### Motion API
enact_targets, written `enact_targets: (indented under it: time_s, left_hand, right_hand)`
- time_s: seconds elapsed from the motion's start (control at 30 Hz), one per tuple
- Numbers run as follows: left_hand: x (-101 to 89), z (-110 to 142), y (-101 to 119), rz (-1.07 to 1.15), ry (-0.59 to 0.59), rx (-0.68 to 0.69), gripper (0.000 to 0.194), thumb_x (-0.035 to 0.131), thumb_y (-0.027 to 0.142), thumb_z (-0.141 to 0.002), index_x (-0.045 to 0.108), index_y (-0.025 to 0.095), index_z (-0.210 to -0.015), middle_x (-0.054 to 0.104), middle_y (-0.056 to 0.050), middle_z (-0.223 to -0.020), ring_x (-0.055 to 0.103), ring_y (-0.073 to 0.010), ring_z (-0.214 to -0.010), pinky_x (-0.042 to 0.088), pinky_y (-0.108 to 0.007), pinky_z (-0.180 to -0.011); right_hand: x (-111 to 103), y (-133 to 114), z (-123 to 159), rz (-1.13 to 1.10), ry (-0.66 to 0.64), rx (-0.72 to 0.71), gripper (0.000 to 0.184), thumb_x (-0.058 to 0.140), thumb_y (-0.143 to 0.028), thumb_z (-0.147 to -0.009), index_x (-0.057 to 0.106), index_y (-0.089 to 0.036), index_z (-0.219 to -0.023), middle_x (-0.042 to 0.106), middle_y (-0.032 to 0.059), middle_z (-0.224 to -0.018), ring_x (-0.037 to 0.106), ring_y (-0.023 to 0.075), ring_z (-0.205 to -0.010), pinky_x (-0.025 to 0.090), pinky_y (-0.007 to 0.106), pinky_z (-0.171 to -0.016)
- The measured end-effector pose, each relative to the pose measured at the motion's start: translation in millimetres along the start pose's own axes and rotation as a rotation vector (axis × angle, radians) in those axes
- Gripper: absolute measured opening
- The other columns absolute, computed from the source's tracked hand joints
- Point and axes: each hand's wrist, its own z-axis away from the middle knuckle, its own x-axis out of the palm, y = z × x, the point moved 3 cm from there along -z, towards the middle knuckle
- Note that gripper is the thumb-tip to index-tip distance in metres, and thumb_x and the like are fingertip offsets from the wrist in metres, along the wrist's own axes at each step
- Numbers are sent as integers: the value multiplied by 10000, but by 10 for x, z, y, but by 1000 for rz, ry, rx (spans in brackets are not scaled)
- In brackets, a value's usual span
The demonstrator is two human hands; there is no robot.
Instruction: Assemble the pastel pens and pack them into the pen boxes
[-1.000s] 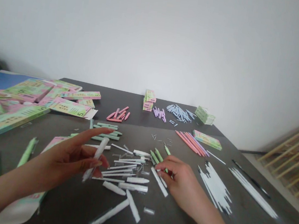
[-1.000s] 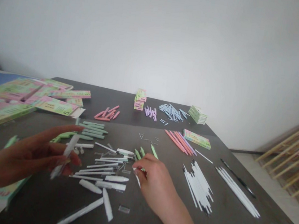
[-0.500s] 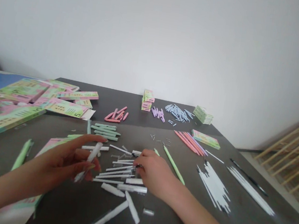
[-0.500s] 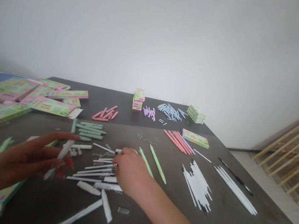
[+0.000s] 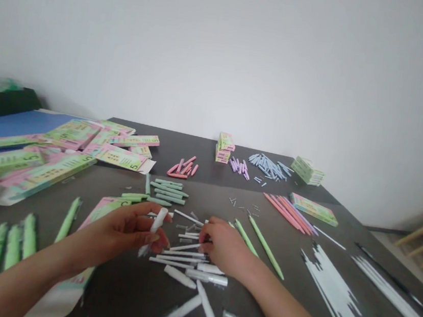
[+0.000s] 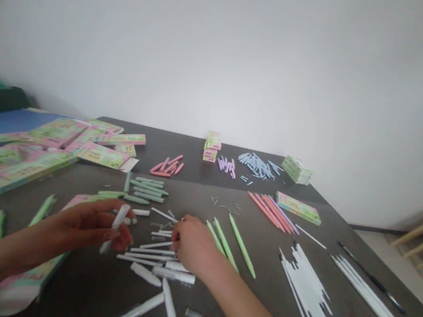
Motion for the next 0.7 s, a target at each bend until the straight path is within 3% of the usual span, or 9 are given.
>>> enact_targets:
  time_s: [0.2,0.3,0.37,0.5,0.7]
  left_hand:
    - [22,-9,-25,-152,-2,-28,165,665,302,-792,642,197,-916,725,-22,-857,644,-168,-759,490,-254,-694]
    - [54,4,-8,-214,-13,-24,117,638,289,-795,664,190,-851,696,4,-786,627,-160,-749,485,-239,-703]
    - [75,18,15,-229,1,-18,134,612,280,-812,675,191,-889,702,0,-828,636,-172,-801,488,-241,-735]
    - [120,39,65,-235,-23,-20,180,592,248,-830,687,198,-974,718,-12,-904,646,-193,-871,491,-250,-776]
    - [143,57,89,-230,-47,-27,228,596,231,-832,698,201,-1034,733,-33,-974,651,-220,-942,496,-266,-829]
  right_hand:
    - [-106,53,20,-108,61,25,58,785,-169,-699,739,-200,-719,666,15,-831,611,161,-811,393,230,-681]
    - [-256,82,86,-161,149,36,56,688,-154,-793,721,-196,-778,678,3,-809,604,153,-820,394,231,-702]
    - [-374,79,157,-263,212,23,111,600,-153,-850,697,-192,-813,669,-12,-745,597,138,-728,391,226,-646]
    - [-535,-29,305,-429,332,-126,138,569,-157,-865,684,-197,-800,680,-17,-731,603,128,-673,411,225,-632]
    - [-530,-203,392,-403,449,-275,162,574,-126,-872,705,-186,-799,683,17,-733,617,142,-695,436,240,-652]
